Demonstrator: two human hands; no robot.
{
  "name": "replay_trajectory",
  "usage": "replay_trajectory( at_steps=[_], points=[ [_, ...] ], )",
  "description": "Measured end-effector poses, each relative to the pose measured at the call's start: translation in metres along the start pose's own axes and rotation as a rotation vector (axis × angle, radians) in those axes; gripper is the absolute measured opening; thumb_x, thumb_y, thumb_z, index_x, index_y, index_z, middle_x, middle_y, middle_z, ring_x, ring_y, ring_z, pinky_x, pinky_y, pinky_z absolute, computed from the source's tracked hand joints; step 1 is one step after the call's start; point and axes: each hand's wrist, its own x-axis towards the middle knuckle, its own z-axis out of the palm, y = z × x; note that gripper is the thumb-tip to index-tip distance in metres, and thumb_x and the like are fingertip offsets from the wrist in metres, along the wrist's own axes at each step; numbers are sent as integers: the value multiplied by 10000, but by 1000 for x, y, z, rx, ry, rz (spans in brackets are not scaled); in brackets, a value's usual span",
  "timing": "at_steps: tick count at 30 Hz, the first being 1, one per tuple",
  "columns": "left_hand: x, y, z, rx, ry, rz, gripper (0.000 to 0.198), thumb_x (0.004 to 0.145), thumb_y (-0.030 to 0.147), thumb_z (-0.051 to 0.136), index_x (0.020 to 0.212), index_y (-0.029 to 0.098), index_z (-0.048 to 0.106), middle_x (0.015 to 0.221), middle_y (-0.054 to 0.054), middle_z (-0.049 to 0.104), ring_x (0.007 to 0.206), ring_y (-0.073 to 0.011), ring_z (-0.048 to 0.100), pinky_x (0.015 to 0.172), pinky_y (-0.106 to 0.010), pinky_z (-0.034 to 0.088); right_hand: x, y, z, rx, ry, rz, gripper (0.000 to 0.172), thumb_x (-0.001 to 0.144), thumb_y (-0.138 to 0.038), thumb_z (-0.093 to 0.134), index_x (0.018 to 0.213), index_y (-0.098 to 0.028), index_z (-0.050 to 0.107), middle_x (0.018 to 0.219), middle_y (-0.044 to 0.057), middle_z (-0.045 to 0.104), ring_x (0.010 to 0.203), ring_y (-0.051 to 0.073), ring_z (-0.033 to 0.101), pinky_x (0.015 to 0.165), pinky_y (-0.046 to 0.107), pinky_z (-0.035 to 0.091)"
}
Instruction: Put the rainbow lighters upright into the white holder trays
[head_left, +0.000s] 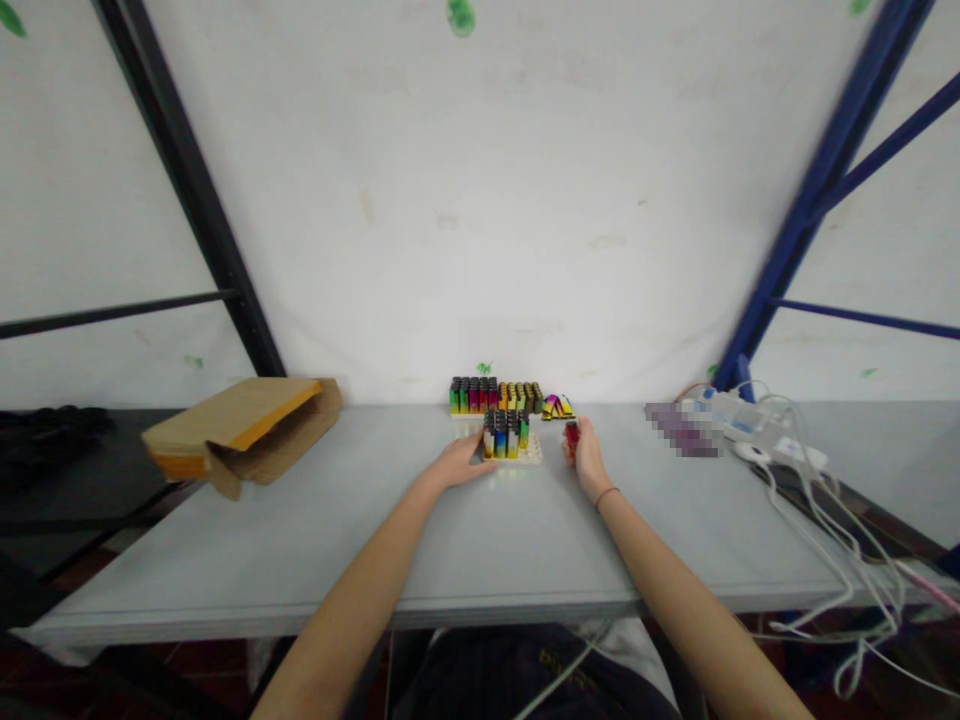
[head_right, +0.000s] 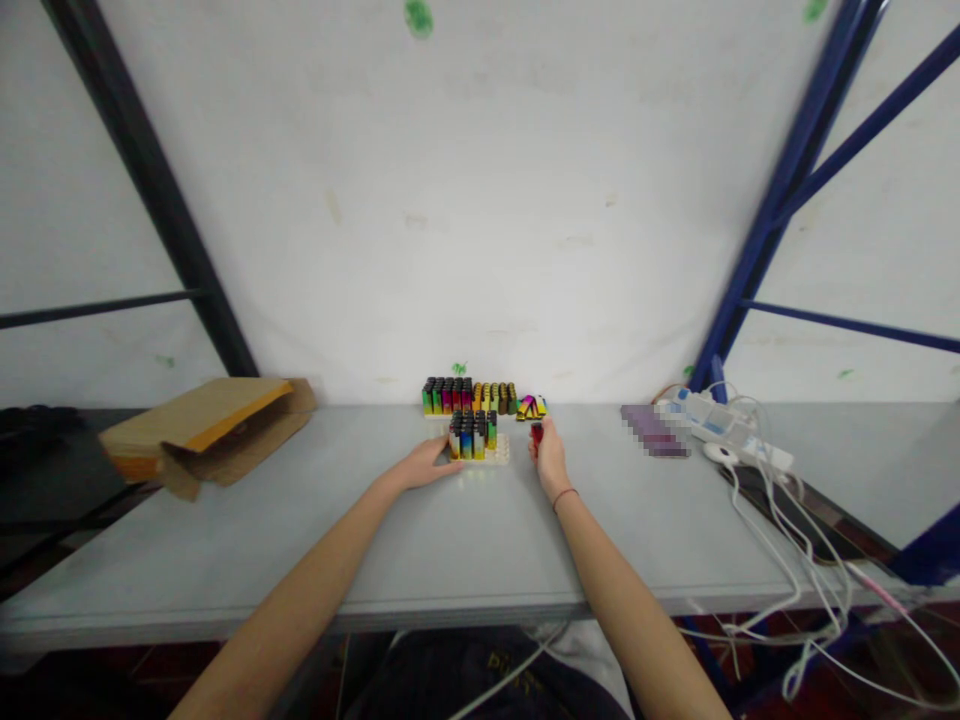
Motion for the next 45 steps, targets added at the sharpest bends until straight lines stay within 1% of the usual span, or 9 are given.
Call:
replay_trajectory(
  at_steps=[4, 9, 13, 16, 20, 25, 32, 37, 45],
  points=[
    [1, -1, 1, 10, 6, -6, 615, 824, 469, 621, 1347, 181, 473, 1340, -98, 590, 1183, -302, 567, 1036, -402, 410, -9, 1, 6, -194, -66, -205, 276, 825, -507, 554, 794, -234, 545, 492, -57, 501, 464, 124, 449, 458, 222, 357],
    [0, -1, 1, 6, 12, 16, 599, 828, 452, 623, 1348, 198, 472, 1338, -85, 592, 1190, -300, 563, 1037, -400, 410, -15, -5, 9, -286, -170, -431, 212, 770, -404, 643, 806, -195, 655, 783, 28, 664, 715, 169, 560, 673, 270, 454],
    [-1, 1, 0, 8, 14, 21, 594, 828, 433, 625, 1349, 193, 471, 1351, -89, 582, 1193, -306, 562, 1030, -394, 417, -17, -3, 13, -262, -229, -422, 247, 795, -391, 626, 938, -193, 662, 860, 39, 690, 712, 174, 599, 694, 291, 478],
    [-1, 2, 0, 33, 1, 18, 579, 840, 430, 612, 1341, 173, 476, 1343, -106, 585, 1192, -314, 562, 1024, -406, 420, -19, -1, 14, -247, -221, -429, 246, 789, -383, 637, 953, -201, 657, 866, 41, 695, 730, 182, 621, 708, 296, 492],
    [0, 3, -1, 52, -2, 13, 571, 851, 445, 606, 1339, 180, 475, 1337, -101, 588, 1199, -306, 558, 1030, -398, 415, -21, -2, 13, -344, -268, -485, 199, 819, -363, 606, 938, -214, 665, 873, 40, 697, 705, 176, 622, 706, 296, 495],
    [0, 3, -1, 59, -5, 26, 553, 859, 447, 600, 1322, 170, 482, 1317, -113, 598, 1190, -305, 564, 1030, -403, 412, -22, -3, 11, -463, -282, -548, 251, 865, -342, 561, 1077, -240, 649, 888, 36, 700, 639, 165, 616, 682, 296, 495],
    [1, 0, 1, 69, 2, 36, 540, 850, 428, 614, 1301, 158, 490, 1318, -127, 595, 1164, -315, 579, 1006, -410, 431, -18, 3, 11, -692, -265, -754, 298, 926, -290, 450, 1139, -216, 646, 1085, 90, 702, 957, 221, 658, 885, 363, 510],
    [1, 0, 1, 58, -3, 44, 517, 853, 415, 617, 1299, 185, 493, 1304, -95, 611, 1168, -292, 580, 1015, -385, 425, -14, 4, 11, -719, -203, -812, 287, 940, -285, 439, 1141, -203, 627, 1082, 99, 695, 935, 213, 664, 860, 350, 528],
    [1, 0, 1, 89, -4, 34, 555, 850, 411, 623, 1332, 188, 464, 1341, -96, 586, 1188, -294, 571, 1015, -380, 428, -16, 2, 13, -712, -208, -817, 258, 943, -303, 447, 1082, -200, 637, 1020, 88, 701, 845, 196, 664, 789, 322, 535]
  ],
)
